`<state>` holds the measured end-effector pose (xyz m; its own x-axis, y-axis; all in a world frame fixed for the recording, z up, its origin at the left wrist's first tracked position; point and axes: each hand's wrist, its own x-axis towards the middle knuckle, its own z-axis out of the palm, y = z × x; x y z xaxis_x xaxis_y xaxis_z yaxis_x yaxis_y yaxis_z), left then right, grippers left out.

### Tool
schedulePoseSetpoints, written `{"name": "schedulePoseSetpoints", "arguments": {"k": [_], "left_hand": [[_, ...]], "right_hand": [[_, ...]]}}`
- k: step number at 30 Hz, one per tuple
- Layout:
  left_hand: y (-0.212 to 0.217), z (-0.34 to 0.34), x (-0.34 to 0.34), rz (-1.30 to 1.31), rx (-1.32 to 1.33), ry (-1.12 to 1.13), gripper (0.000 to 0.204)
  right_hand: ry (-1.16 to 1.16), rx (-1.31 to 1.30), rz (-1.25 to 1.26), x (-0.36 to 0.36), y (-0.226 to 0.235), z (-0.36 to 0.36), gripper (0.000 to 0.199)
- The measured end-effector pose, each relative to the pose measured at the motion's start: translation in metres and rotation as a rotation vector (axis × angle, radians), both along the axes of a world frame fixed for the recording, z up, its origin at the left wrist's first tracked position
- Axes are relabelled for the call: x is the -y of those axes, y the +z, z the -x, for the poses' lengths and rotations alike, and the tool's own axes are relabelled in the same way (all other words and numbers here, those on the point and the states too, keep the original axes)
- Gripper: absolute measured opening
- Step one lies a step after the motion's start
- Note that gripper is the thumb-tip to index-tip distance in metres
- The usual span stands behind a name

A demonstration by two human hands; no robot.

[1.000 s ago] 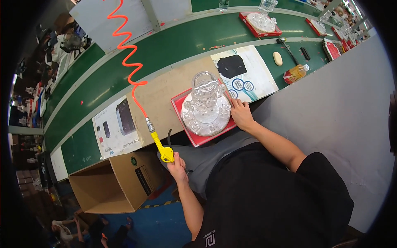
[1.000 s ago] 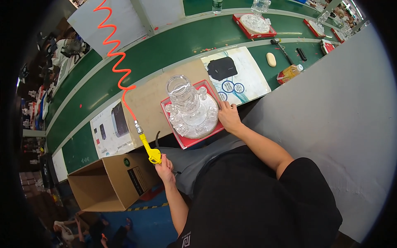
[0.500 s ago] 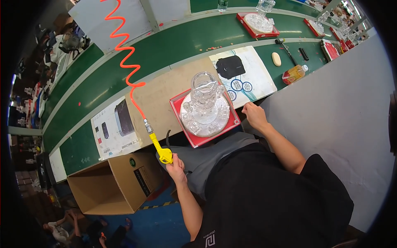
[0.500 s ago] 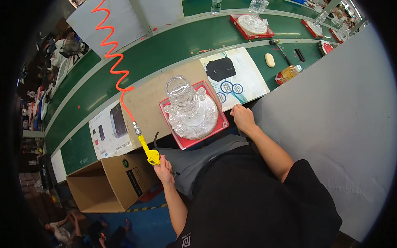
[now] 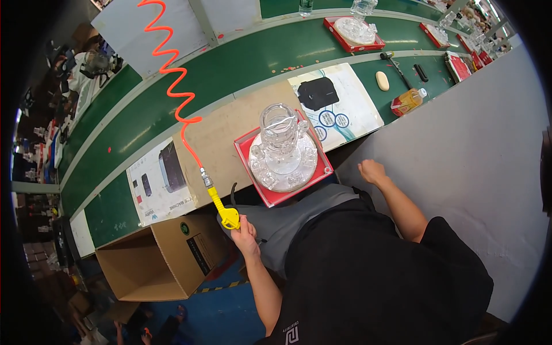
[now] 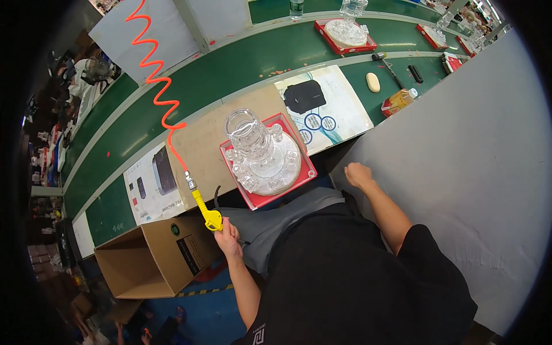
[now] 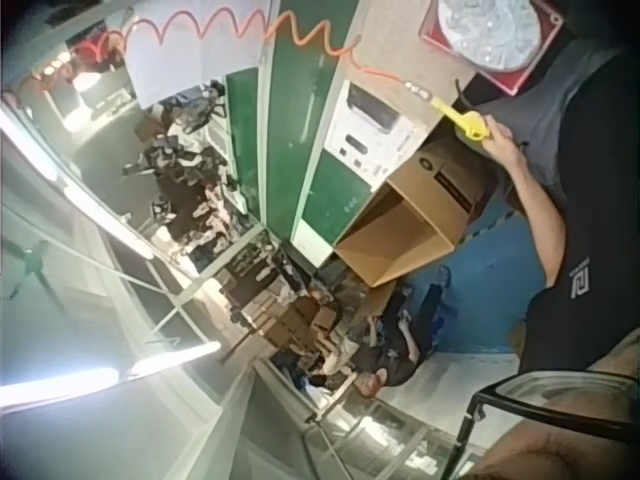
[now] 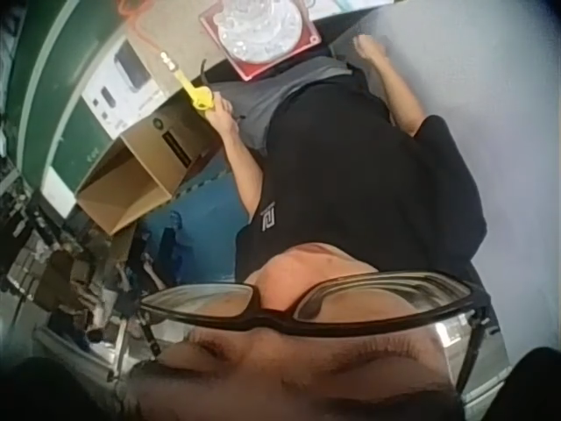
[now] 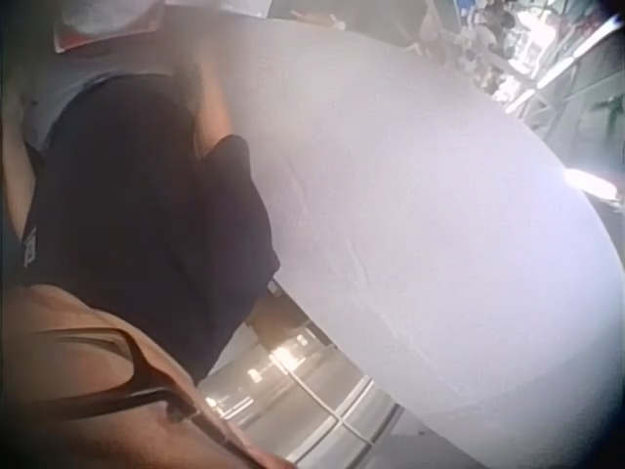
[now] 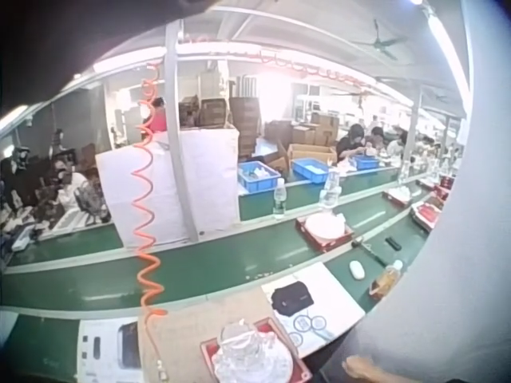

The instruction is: Cleaning glass light fixtures with an air gun and packing them into cardboard boxes.

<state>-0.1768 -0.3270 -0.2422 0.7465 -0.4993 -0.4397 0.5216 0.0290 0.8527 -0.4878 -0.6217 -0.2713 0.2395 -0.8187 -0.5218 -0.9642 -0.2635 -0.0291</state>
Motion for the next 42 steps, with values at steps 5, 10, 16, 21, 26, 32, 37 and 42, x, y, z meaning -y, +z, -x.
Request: {"name": "schedulePoseSetpoints", "arguments": {"k": [5,10,16,21,26,32,37,42], "left_hand": [[0.000,-0.001,0.004,0.002,0.018,-0.013,0.010],[-0.004,-0.004,0.018,-0.090,0.106,0.048,0.014],[0.019,-0.017,0.087,-0.160,0.540,0.157,0.061],[0.024,-0.026,0.147,-0.492,0.706,-0.010,0.077],[0.024,-0.027,0.167,-0.654,0.682,-0.041,0.076],[0.035,-0.036,0.187,-0.740,0.640,-0.150,0.069],[0.019,-0.050,0.190,-0.711,0.632,-0.115,0.061],[0.025,-0.046,0.193,-0.668,0.650,-0.169,0.044]], "right_hand": [[0.132,0.105,0.123,-0.008,0.002,0.010,0.017],[0.140,0.396,0.080,0.011,0.059,-0.050,0.026],[0.332,0.985,0.056,0.016,0.084,-0.136,0.043],[-0.042,1.517,0.013,-0.004,0.062,-0.158,0.043],[0.384,1.582,0.176,-0.002,0.162,-0.189,0.063],[0.534,1.538,0.115,-0.003,0.193,-0.228,0.091],[0.396,1.691,0.132,-0.006,0.168,-0.244,0.077],[0.354,1.733,0.105,0.000,0.159,-0.244,0.075]]}}
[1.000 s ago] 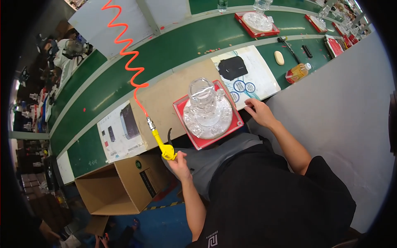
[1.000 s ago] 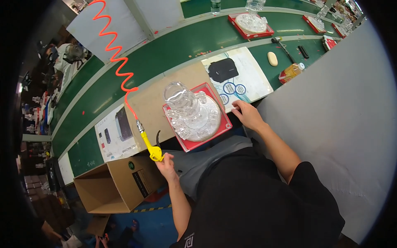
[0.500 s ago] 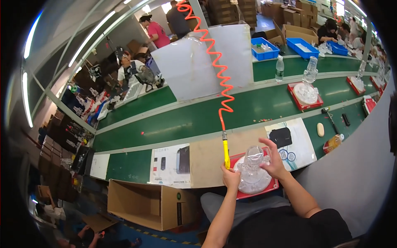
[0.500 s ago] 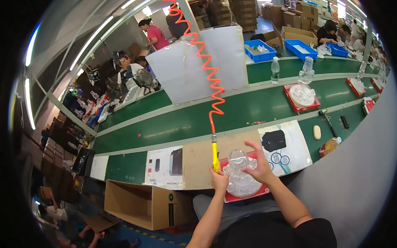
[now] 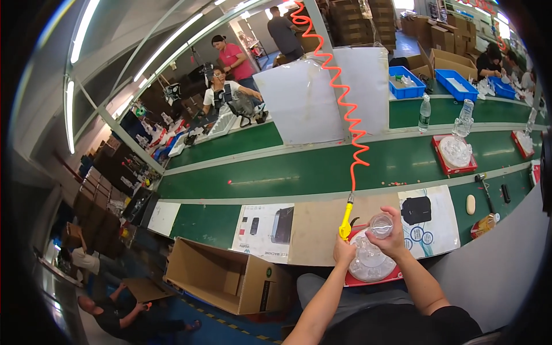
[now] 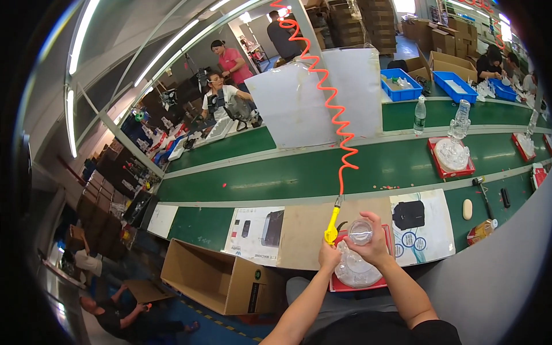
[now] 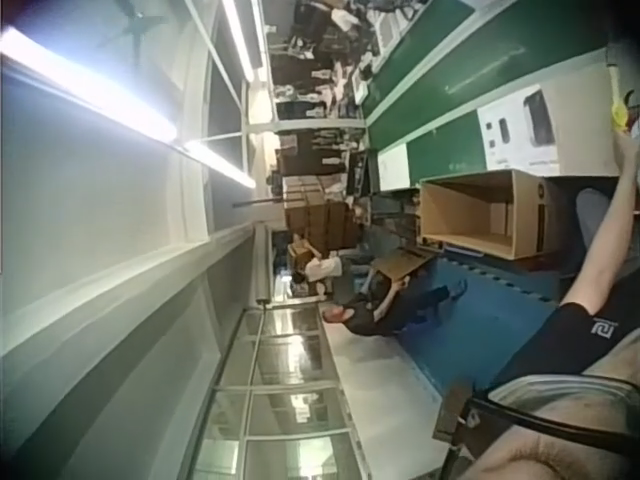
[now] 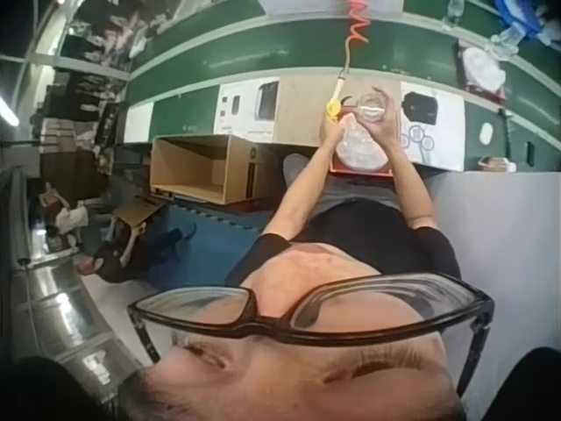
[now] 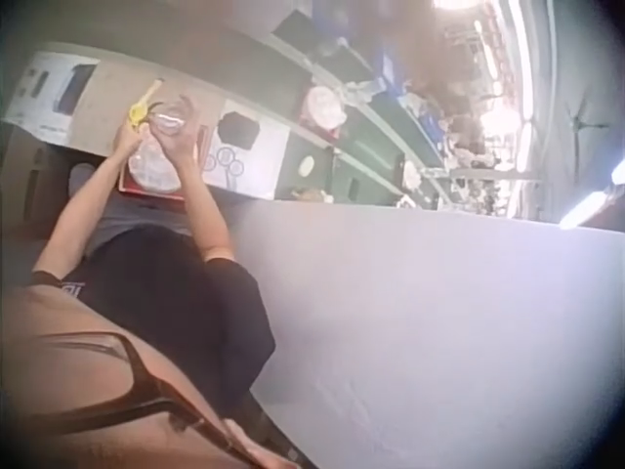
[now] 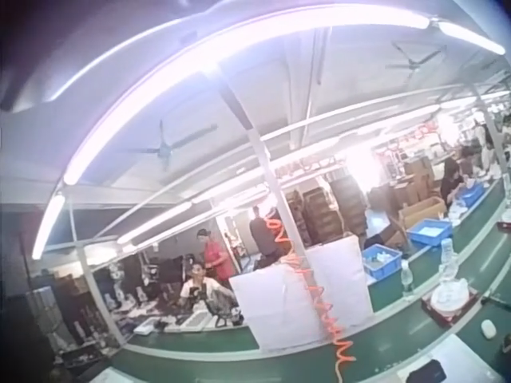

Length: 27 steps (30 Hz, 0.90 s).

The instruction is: Cleaning glass light fixtures with an air gun and packing them into cardboard boxes.

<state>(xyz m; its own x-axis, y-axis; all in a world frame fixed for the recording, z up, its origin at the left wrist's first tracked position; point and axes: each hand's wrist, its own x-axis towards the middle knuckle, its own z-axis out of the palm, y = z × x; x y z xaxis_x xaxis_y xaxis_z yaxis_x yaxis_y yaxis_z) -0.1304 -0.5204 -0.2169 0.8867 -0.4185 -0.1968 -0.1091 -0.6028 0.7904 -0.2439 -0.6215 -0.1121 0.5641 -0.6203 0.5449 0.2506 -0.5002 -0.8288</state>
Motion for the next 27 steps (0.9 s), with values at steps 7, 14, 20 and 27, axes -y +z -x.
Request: {"name": "schedulePoseSetpoints", "arguments": {"k": [7,14,20,27], "left_hand": [[-0.028,-0.016,-0.001,0.081,-0.009,-0.001,0.055],[-0.007,-0.018,-0.023,0.136,-0.023,0.034,0.059],[0.009,0.013,-0.051,0.259,-0.113,0.001,0.074],[0.013,0.045,-0.059,0.112,0.080,-0.099,0.083]], "right_hand": [[0.073,-0.104,0.032,-0.006,0.025,0.002,0.077],[-0.187,-0.050,0.040,-0.021,0.006,0.054,0.085],[-0.262,-0.499,0.151,-0.048,-0.124,0.117,0.095],[-0.237,-0.634,0.240,-0.068,-0.109,0.087,0.104]]}}
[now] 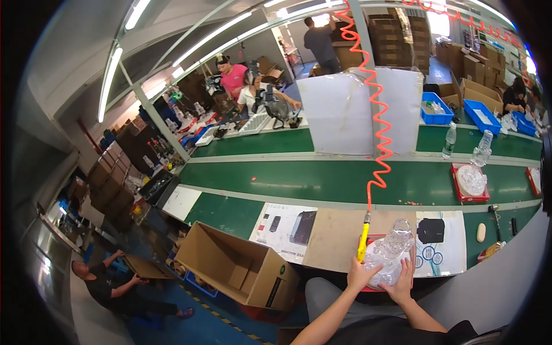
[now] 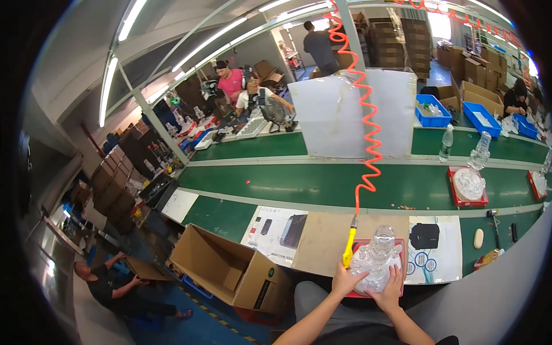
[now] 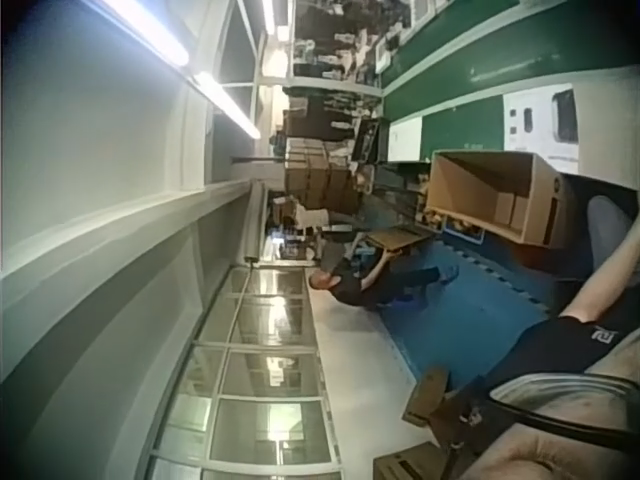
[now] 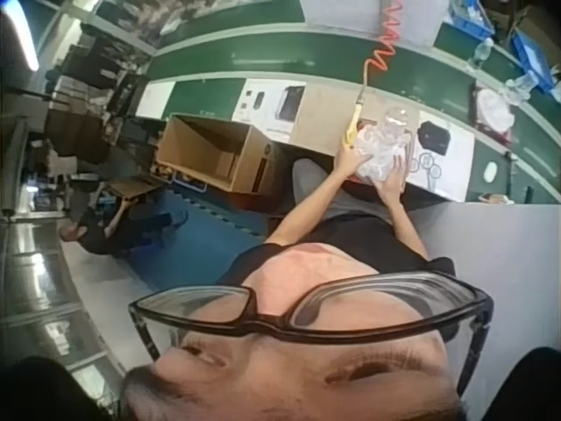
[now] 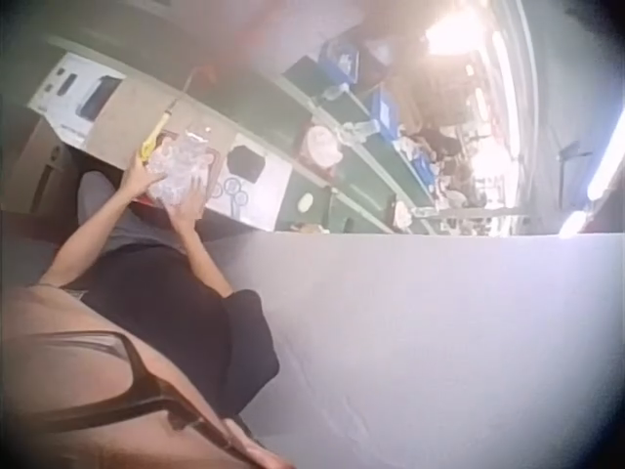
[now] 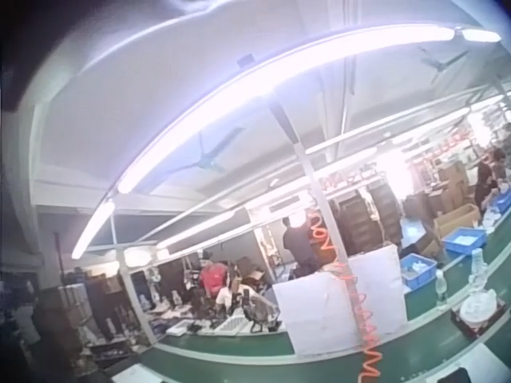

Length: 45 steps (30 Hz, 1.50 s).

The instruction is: Cleaning glass light fixtures with an air gun and packing them into cardboard boxes.

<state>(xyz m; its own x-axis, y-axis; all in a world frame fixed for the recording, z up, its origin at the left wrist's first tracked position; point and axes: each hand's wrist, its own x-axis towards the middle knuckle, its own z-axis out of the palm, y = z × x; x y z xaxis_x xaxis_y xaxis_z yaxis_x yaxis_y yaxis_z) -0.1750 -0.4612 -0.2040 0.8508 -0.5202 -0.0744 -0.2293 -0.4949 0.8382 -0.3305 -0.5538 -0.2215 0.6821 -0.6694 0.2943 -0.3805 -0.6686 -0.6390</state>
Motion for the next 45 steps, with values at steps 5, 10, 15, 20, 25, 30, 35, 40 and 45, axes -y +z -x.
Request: {"name": "schedulePoseSetpoints", "arguments": {"k": [5,10,15,20,25,30,35,40,45], "left_hand": [[-0.013,0.001,0.006,-0.093,0.103,-0.023,0.090],[-0.026,-0.017,0.007,-0.010,0.136,0.025,0.080],[-0.013,-0.029,0.009,0.027,0.088,-0.009,0.076],[-0.012,-0.037,0.006,0.032,0.053,0.045,0.076],[-0.011,-0.056,0.003,0.011,0.049,0.034,0.079],[-0.008,-0.066,-0.005,-0.039,0.042,0.072,0.084],[-0.002,-0.066,-0.022,0.213,0.169,0.222,0.060],[0.045,-0.052,-0.037,0.648,-0.073,0.271,0.033],[0.124,-0.003,-0.051,0.885,0.001,0.111,0.032]], "right_hand": [[-0.061,-0.001,-0.019,-0.002,-0.012,-0.019,0.104],[-0.089,0.039,-0.002,-0.003,-0.009,-0.035,0.102],[-0.034,0.083,-0.088,0.002,-0.015,-0.046,0.085],[-0.002,0.086,-0.079,0.002,-0.013,-0.058,0.074],[-0.011,0.082,-0.075,0.000,-0.017,-0.077,0.069],[0.017,0.081,-0.070,-0.006,-0.016,-0.093,0.071],[0.081,0.042,-0.101,0.008,-0.018,-0.093,0.080],[0.384,-0.143,-0.229,0.017,0.061,-0.053,0.065],[0.697,0.117,-0.969,0.001,0.145,-0.028,0.048]]}}
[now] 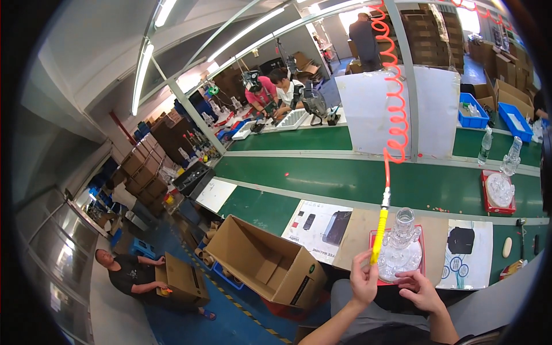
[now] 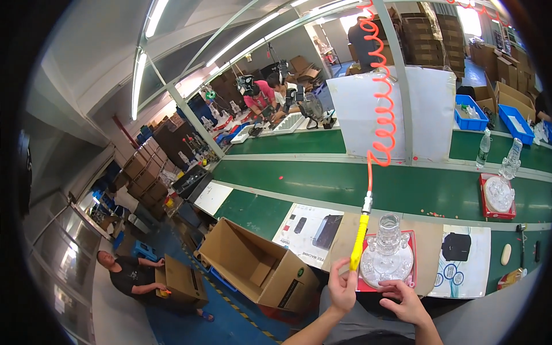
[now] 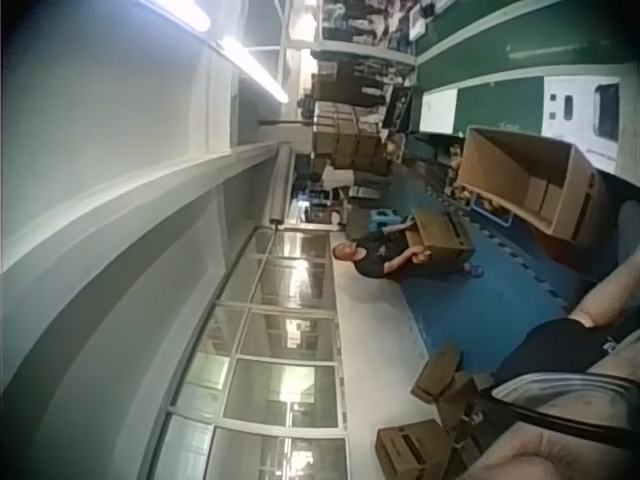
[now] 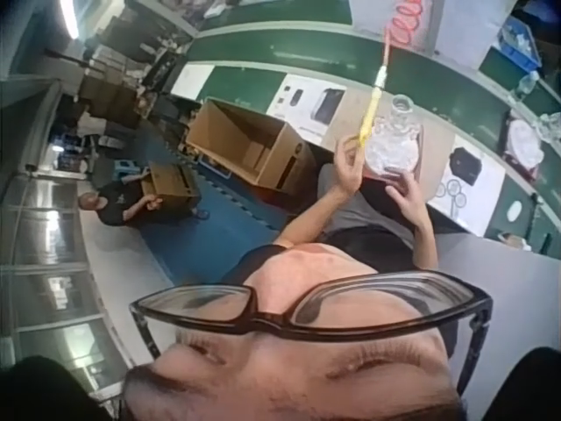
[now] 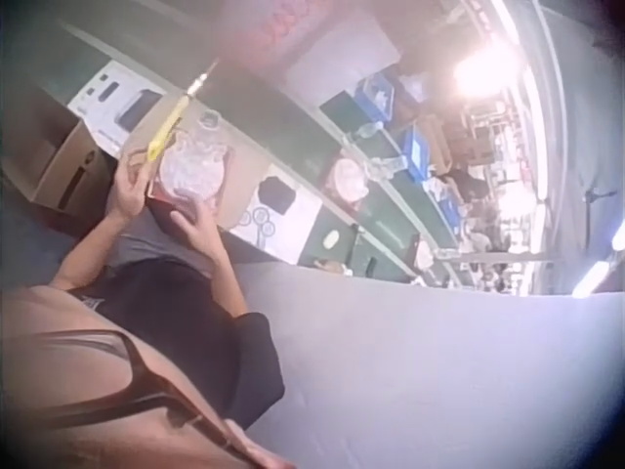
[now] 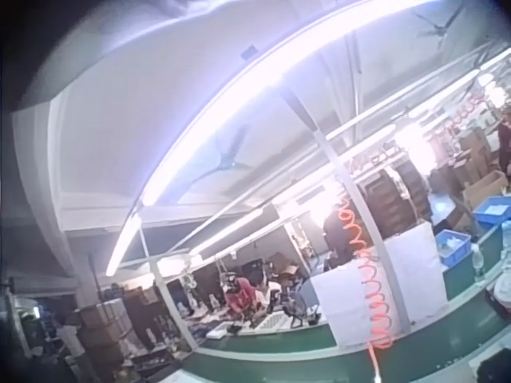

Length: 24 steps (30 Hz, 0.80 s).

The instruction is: Cleaning glass light fixtures with an air gun and packing them into cardboard boxes.

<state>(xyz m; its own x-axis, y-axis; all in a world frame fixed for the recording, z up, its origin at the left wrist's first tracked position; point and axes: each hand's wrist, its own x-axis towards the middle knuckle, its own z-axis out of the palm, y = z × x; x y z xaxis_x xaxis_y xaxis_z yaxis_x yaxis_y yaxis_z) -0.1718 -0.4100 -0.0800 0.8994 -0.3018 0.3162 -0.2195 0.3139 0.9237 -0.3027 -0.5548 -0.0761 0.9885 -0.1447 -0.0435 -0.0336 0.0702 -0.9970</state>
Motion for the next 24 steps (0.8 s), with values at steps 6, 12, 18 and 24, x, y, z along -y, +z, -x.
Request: {"name": "schedulePoseSetpoints", "arguments": {"k": [6,12,18,24], "left_hand": [[0.012,0.048,-0.001,-0.159,0.617,-0.162,0.045],[0.028,0.048,0.005,-0.387,0.918,-0.357,0.039],[0.043,-0.030,0.025,-0.603,0.784,0.136,0.063],[0.021,-0.078,0.091,-0.244,0.374,-0.232,0.077]], "right_hand": [[-0.189,0.431,-0.594,-0.017,0.049,-0.020,0.108],[-0.361,0.460,-0.712,0.014,0.018,-0.004,0.057],[-0.749,0.158,-0.423,0.039,-0.010,0.033,0.043],[-0.713,0.070,-0.280,0.031,-0.019,0.042,0.046]]}}
